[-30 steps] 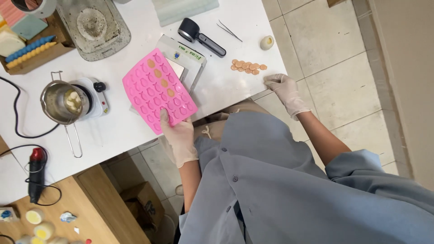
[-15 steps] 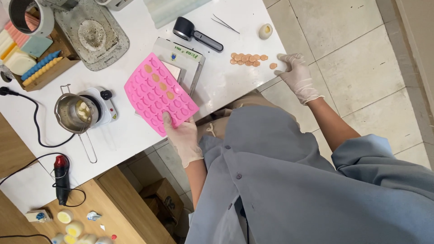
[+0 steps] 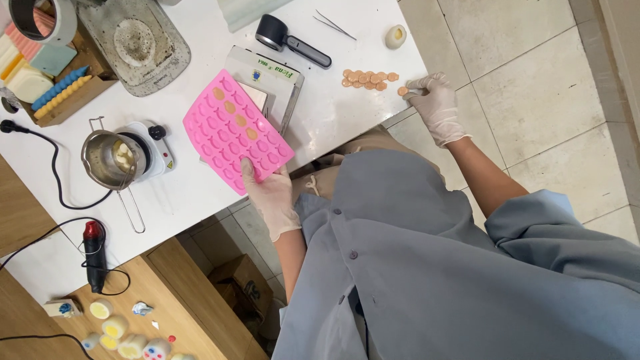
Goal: Unmolding small fish-shaped wax pieces from a silicone mold.
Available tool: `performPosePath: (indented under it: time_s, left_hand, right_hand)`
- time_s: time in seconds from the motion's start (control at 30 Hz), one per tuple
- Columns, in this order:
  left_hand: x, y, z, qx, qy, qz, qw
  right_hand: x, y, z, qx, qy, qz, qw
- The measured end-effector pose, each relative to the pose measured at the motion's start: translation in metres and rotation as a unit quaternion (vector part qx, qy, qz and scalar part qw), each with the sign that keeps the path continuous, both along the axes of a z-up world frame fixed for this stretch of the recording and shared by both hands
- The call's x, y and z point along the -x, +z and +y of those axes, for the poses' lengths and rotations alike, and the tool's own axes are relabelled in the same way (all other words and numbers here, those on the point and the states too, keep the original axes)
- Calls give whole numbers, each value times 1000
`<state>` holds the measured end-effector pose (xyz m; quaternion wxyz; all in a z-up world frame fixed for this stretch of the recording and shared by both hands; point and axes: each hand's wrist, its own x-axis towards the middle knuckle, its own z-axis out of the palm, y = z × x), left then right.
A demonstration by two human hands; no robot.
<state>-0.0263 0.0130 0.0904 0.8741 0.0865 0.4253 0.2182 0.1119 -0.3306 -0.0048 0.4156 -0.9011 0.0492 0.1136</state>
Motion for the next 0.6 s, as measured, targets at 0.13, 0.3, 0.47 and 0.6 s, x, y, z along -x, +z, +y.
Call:
performPosePath:
  time_s: [0.13, 0.3, 0.47, 0.6]
  left_hand:
    - [1, -3, 2, -2, -2, 0, 1000]
    - [1, -4, 2, 14, 7, 1, 1000]
    - [0, -3, 3, 12, 8, 6, 1000]
    - [1, -9, 4, 19, 10, 7, 1000]
  right_hand:
    - [2, -4, 9, -25, -20, -8, 999]
    - [1, 3, 18, -35, -61, 6, 998]
    - [1, 10, 23, -90, -96, 31, 991]
    - [1, 5, 24, -95, -98, 16, 990]
